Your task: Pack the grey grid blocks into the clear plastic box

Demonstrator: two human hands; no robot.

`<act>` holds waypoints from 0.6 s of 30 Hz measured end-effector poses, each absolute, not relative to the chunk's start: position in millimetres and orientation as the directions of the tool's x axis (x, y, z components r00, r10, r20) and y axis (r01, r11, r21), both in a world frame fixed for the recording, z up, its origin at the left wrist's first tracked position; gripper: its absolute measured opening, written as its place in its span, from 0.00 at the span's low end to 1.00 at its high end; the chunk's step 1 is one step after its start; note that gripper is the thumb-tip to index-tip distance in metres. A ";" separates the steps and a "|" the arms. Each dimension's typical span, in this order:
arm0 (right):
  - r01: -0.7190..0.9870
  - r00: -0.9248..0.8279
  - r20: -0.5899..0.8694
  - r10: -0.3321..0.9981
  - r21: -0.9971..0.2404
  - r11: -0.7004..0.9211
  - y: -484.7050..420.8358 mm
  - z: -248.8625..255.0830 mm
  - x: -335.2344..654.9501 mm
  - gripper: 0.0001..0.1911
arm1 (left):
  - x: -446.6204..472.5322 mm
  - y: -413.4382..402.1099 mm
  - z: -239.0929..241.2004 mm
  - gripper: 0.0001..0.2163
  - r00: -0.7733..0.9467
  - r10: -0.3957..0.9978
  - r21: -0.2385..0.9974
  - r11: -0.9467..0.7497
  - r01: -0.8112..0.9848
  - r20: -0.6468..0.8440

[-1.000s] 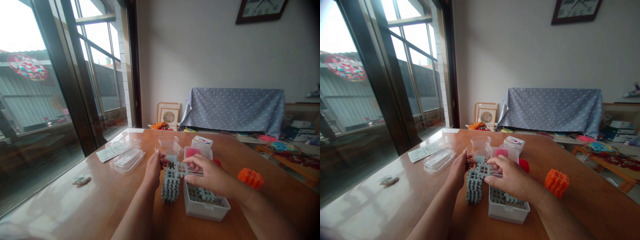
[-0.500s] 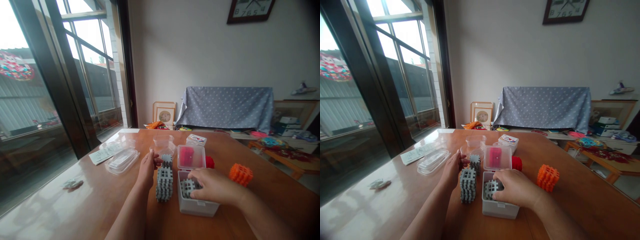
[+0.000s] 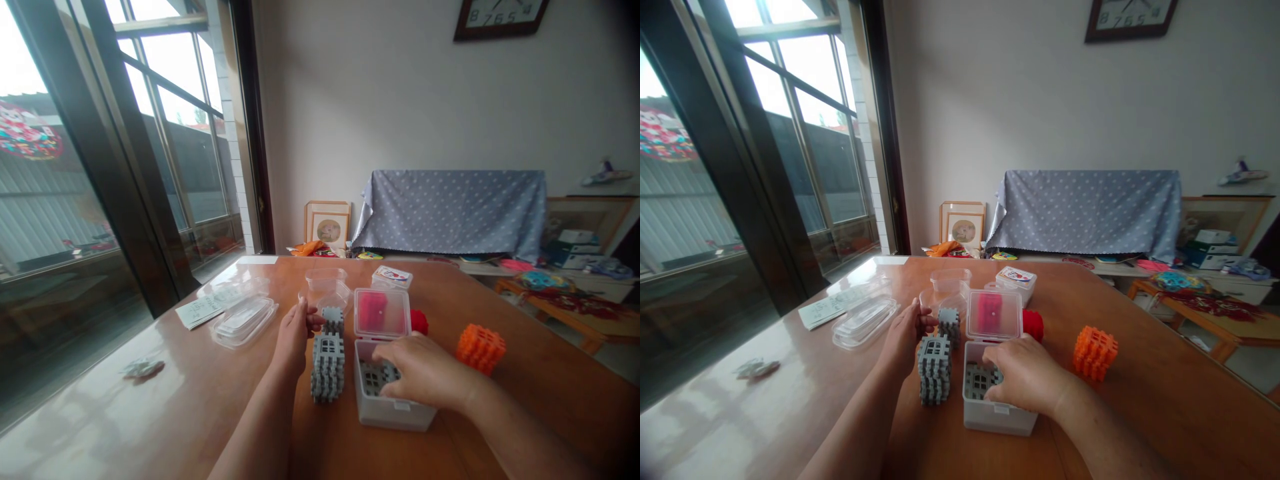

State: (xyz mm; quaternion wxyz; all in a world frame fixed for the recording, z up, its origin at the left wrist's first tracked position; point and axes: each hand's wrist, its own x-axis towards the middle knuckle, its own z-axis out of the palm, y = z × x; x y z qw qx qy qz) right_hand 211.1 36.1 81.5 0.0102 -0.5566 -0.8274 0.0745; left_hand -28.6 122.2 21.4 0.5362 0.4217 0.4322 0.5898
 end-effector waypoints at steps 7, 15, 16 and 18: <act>0.931 -0.357 -0.040 0.933 -0.096 0.352 36.0 79.2 209.3 0.18 | -27.5 122.0 22.0 0.29 -0.079 0.996 0.961 -0.053 -0.270 0.033; 0.936 -0.342 -0.007 0.940 -0.084 0.341 37.0 74.8 208.4 0.17 | -27.7 122.0 21.8 0.28 -0.071 0.997 0.959 -0.051 -0.280 0.032; 0.938 -0.340 -0.007 0.940 -0.079 0.339 36.8 74.8 208.2 0.17 | -27.6 121.9 21.7 0.28 -0.070 0.997 0.958 -0.051 -0.282 0.032; 0.938 -0.341 -0.008 0.940 -0.067 0.340 36.3 75.7 207.5 0.17 | -27.4 121.7 21.6 0.28 -0.068 0.997 0.956 -0.052 -0.288 0.033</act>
